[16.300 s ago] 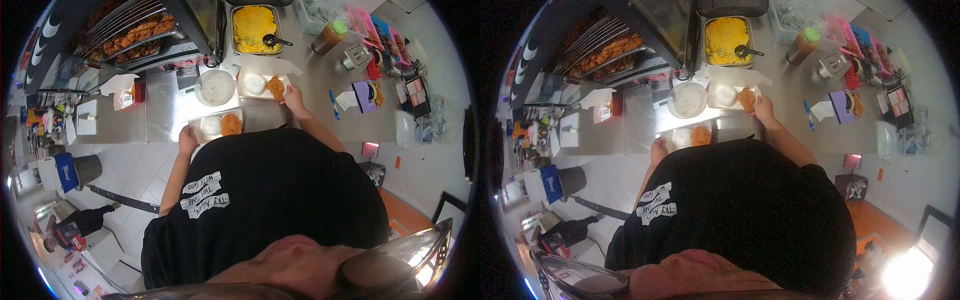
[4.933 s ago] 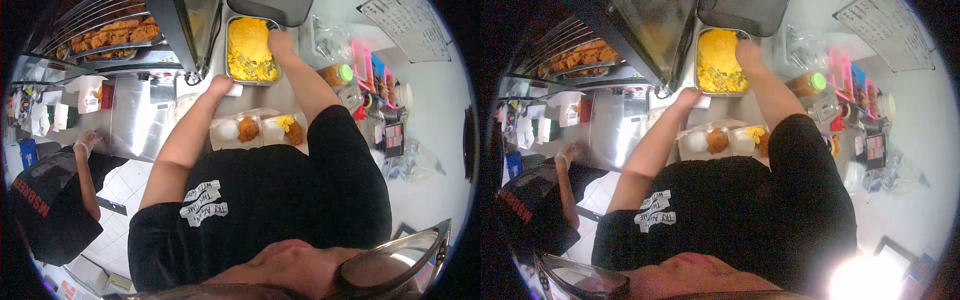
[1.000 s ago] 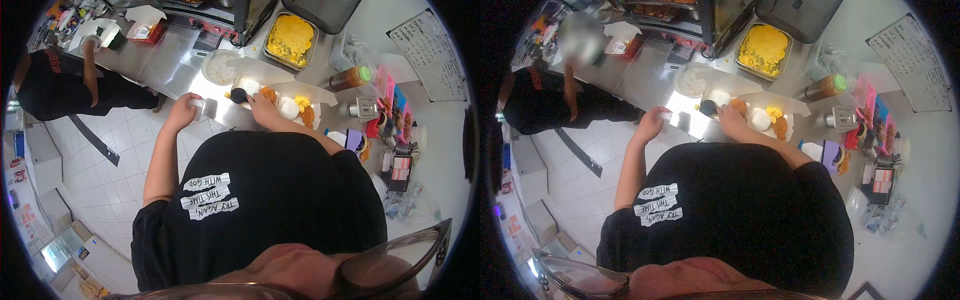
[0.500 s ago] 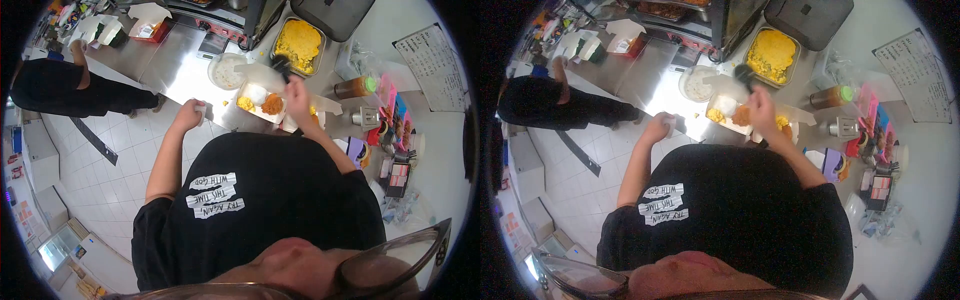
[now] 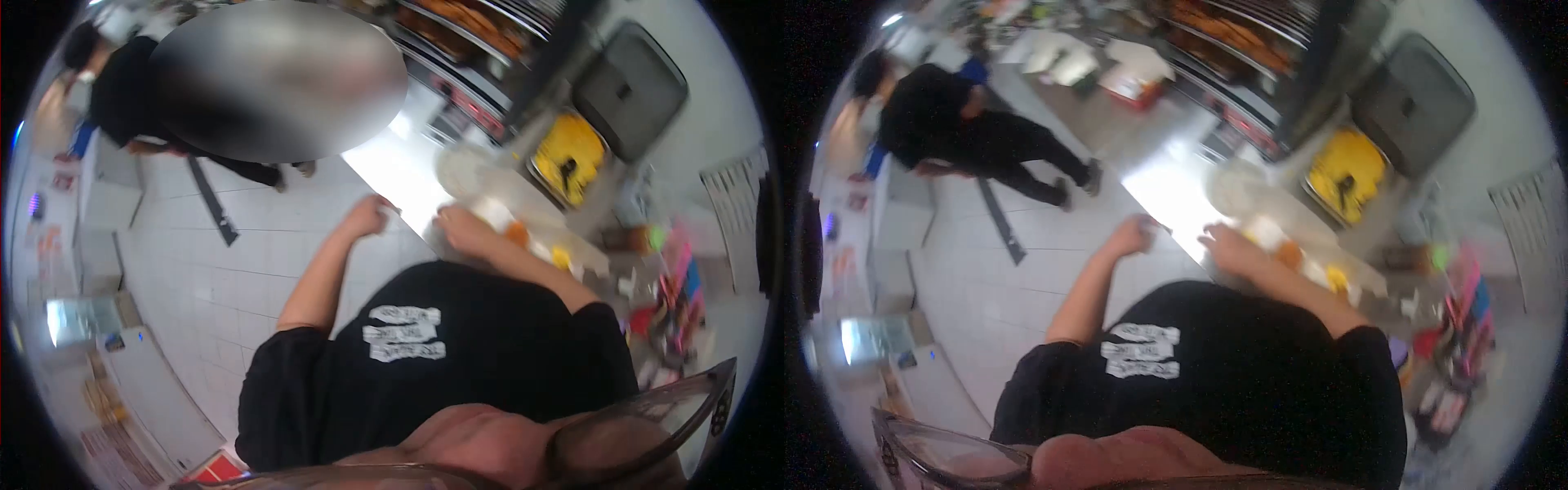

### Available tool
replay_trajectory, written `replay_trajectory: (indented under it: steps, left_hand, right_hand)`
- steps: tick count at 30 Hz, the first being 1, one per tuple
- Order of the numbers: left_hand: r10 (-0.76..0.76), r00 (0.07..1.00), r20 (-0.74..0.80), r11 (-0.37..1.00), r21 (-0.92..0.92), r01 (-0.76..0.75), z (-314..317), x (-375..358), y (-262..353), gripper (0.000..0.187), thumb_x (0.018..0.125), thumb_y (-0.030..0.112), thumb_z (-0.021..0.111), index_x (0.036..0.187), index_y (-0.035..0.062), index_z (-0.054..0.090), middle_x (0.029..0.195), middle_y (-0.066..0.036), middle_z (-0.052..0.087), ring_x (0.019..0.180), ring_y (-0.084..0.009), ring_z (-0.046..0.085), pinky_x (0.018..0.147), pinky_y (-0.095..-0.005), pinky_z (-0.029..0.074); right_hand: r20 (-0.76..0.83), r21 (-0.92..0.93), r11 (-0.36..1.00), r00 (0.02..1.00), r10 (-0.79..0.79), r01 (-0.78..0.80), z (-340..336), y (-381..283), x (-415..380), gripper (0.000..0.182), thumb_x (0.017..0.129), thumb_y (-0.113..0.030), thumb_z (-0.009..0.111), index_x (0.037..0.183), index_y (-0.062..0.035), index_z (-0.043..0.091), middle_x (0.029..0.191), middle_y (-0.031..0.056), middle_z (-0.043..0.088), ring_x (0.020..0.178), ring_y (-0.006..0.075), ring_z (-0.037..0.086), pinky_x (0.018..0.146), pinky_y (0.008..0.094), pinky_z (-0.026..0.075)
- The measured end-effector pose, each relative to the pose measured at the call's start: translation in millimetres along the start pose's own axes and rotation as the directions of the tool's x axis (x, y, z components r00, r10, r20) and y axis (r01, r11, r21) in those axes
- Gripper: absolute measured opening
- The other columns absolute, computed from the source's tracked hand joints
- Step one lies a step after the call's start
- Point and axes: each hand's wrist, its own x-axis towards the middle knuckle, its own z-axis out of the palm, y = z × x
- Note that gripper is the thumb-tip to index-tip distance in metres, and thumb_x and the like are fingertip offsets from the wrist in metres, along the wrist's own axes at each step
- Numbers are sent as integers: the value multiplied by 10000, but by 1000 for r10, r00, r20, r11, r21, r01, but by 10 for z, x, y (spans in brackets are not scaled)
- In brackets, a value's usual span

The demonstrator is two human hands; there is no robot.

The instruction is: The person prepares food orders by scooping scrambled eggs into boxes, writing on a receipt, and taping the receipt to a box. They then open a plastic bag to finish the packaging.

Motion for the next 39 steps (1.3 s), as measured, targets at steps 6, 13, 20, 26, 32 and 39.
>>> replay_trajectory:
  steps: [6, 13, 20, 26, 32, 39]
  left_hand:
    - [131, 987, -94, 987, 108, -121, -41, -335, -301, 325, 704, 26, 533, 1004, 45, 656, 971, -202, 640, 955, -332, 618, 840, -398, 493]
    - [-41, 997, -65, 998, 42, 43, 9, -769, -372, 374, 686, 28, 525, 1033, 62, 660, 1031, -204, 640, 1005, -354, 600, 887, -403, 474]
    - [73, 997, 6, 996, -42, -73, 152, -870, 250, 356, 673, -13, 521, 1007, 23, 640, 925, -194, 638, 838, -301, 633, 753, -389, 513]
    - [270, 855, 443, 952, -256, -168, 648, -463, 1231, 428, 760, -106, 421, 1145, 55, 521, 1021, -52, 582, 838, -101, 550, 659, -219, 443]
    - [354, 577, 736, 920, -165, -355, 1709, -315, 2637, 406, 811, -106, 398, 1169, 60, 495, 1105, -56, 526, 955, -110, 511, 801, -224, 414]
    - [337, 354, 872, 831, -99, -548, 2647, -1434, 4155, 381, 816, -101, 372, 1157, 24, 489, 1084, -36, 504, 935, -106, 470, 831, -212, 371]
  right_hand:
    - [5, -443, 881, 982, 188, -166, 633, 15, 212, 210, 830, -94, 521, 1011, -35, 608, 1146, 208, 533, 1115, 399, 507, 864, 429, 490]
    - [45, -350, 929, 988, 145, -121, 666, 203, 161, 111, 818, -71, 512, 882, -31, 593, 947, 145, 564, 962, 300, 561, 781, 375, 519]
    - [-100, 503, 768, 856, 507, -396, -216, -129, -654, 150, 773, -127, 609, 893, -67, 677, 904, 145, 659, 838, 286, 629, 750, 366, 506]
    - [82, 695, 408, 628, 774, -593, -1203, -844, -3665, 201, 787, -61, 633, 986, -36, 635, 876, 52, 669, 762, 129, 641, 719, 292, 505]
    - [-553, 817, 194, -639, 536, -544, -1033, -2681, -6568, 200, 891, -129, 571, 1048, -24, 636, 893, 50, 671, 841, 113, 628, 806, 273, 487]
    - [-573, 814, -342, -556, -602, -469, -233, -5336, -7753, 281, 852, -205, 663, 1021, 18, 646, 917, 112, 687, 892, 198, 643, 813, 318, 494]
